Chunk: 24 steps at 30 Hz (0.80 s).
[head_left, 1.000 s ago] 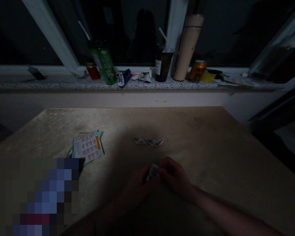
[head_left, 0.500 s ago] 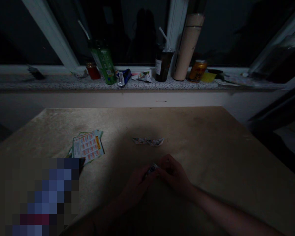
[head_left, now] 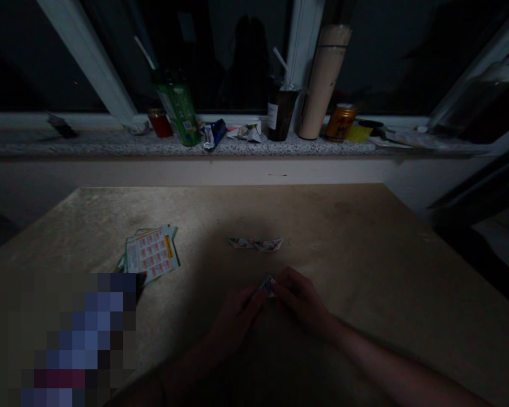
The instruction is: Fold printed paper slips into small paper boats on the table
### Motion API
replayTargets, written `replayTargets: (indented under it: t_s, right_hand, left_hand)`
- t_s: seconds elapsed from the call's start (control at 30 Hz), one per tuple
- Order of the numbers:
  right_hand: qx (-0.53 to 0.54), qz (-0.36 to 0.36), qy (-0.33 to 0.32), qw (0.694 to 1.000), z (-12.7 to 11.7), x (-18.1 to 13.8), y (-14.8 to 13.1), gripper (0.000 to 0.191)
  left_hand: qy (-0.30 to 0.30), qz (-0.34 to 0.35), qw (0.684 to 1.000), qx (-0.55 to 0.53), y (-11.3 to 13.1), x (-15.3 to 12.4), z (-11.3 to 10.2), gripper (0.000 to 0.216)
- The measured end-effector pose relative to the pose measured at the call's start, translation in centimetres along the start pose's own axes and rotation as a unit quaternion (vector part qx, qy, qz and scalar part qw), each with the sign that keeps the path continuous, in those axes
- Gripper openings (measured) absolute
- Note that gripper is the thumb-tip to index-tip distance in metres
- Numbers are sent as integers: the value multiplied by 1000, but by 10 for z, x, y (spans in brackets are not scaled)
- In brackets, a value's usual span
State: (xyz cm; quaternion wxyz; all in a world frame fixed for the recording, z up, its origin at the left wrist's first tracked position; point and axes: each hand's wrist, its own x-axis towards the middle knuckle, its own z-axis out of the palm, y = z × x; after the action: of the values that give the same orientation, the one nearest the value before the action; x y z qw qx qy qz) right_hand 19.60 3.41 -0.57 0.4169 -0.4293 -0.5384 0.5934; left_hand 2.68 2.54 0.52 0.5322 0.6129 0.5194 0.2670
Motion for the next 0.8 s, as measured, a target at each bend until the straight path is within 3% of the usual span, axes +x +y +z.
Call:
replayTargets:
  t_s: [0.43, 0.8]
  right_hand:
    - [-4, -2, 48, 999, 1, 0, 1, 33]
    - [16, -1, 23, 1000, -1, 2, 3, 28]
  left_hand:
    - [26, -8, 998, -63, 2, 1, -1, 42]
    - [21, 12, 999, -43, 3, -2, 0, 41]
